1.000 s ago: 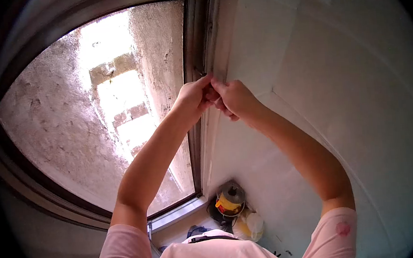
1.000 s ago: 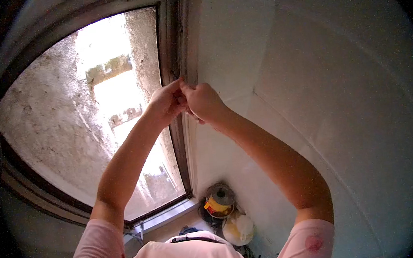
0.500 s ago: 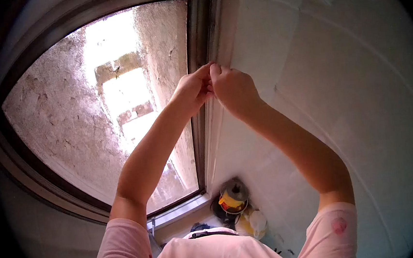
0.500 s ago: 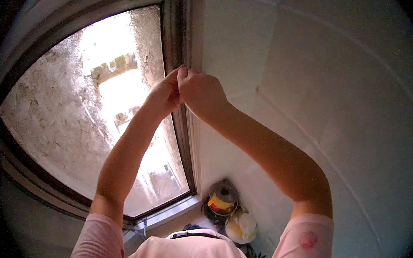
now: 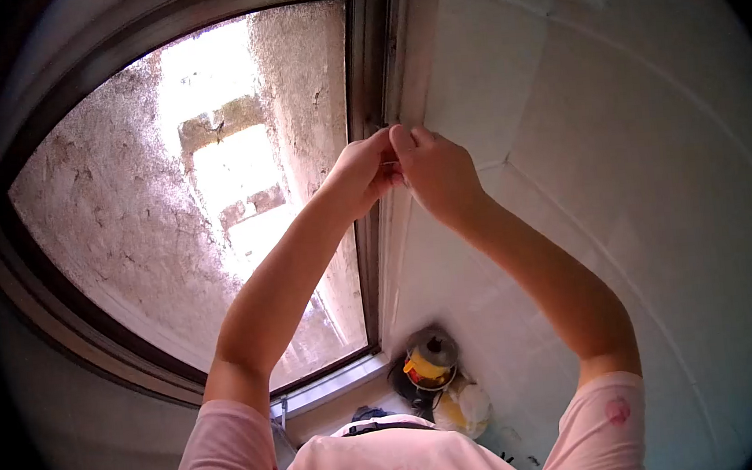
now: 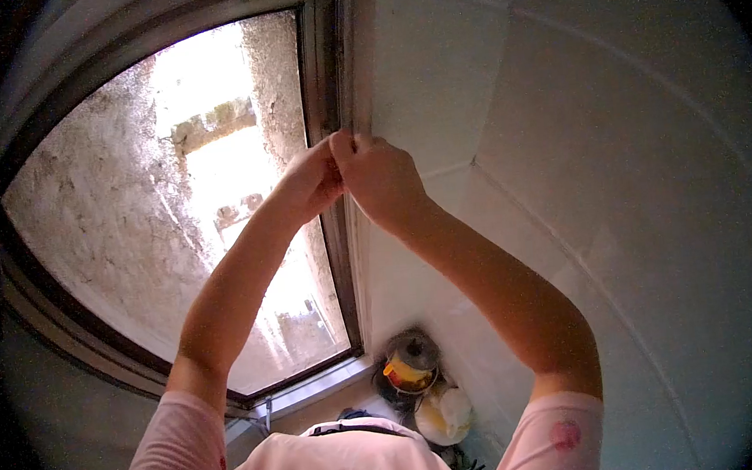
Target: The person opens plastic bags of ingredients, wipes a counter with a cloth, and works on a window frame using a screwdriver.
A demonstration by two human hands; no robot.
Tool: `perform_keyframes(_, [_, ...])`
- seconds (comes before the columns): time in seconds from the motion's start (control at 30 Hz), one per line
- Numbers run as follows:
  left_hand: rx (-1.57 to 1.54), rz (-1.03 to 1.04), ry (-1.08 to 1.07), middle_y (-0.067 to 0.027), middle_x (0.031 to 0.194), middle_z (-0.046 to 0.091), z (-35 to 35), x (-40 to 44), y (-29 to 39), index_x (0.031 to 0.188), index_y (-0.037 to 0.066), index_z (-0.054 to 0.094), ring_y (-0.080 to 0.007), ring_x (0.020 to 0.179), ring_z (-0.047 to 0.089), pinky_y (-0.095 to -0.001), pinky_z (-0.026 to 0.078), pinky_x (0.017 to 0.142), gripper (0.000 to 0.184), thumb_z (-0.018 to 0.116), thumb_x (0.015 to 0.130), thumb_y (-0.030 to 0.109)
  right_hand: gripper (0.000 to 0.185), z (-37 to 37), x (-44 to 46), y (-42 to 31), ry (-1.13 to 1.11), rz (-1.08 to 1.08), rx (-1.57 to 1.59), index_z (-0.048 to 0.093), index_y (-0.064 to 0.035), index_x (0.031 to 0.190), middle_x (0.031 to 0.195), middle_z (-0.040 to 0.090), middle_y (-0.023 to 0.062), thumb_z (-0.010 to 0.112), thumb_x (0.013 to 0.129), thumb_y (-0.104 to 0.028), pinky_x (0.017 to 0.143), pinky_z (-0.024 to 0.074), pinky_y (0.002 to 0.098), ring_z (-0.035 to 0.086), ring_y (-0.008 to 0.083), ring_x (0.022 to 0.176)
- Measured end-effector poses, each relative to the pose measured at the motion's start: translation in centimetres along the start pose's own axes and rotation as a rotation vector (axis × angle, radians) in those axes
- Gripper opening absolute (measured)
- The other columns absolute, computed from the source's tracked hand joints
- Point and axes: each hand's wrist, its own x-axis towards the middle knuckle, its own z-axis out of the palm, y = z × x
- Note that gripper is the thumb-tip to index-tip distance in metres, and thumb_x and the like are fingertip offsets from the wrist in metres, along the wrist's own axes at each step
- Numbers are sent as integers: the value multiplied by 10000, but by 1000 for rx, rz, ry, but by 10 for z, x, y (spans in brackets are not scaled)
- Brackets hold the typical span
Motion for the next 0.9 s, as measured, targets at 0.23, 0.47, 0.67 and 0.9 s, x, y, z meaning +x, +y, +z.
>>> perform_keyframes(0.23, [-93, -11, -72, -33, 750, 580, -11, 4, -5, 845, 38, 604, -109, 630, 524, -244, 444, 541, 241, 535, 955, 241, 328, -9, 5, -4, -152, 544, 499, 506, 23, 961, 710, 637, 206, 566, 892, -292, 601, 527, 431, 646, 367, 620])
perform_keyframes(0.47, [-17, -9, -39, -12, 711, 545, -3, -2, -2, 836, 38, 595, -102, 623, 508, -239, 429, 536, 231, 540, 953, 229, 288, 9, -3, 9, -7, 418, 322, 504, 8, 879, 718, 616, 208, 621, 860, -254, 578, 497, 444, 626, 380, 624])
perform_keyframes(0.67, [-142, -42, -99, -4, 704, 546, -13, 8, -7, 809, 50, 579, -99, 615, 512, -244, 431, 525, 230, 539, 953, 225, 250, 7, -8, 3, 44, 239, 178, 514, 8, 893, 764, 612, 211, 602, 865, -224, 560, 508, 437, 638, 369, 671])
perform_keyframes(0.9, [-222, -55, -146, -2, 708, 554, -8, 7, -8, 821, 55, 581, -102, 631, 528, -245, 406, 530, 220, 520, 958, 216, 257, -19, 3, 2, -355, 582, 500, 548, -10, 836, 746, 616, 203, 583, 872, -262, 547, 510, 427, 657, 334, 738])
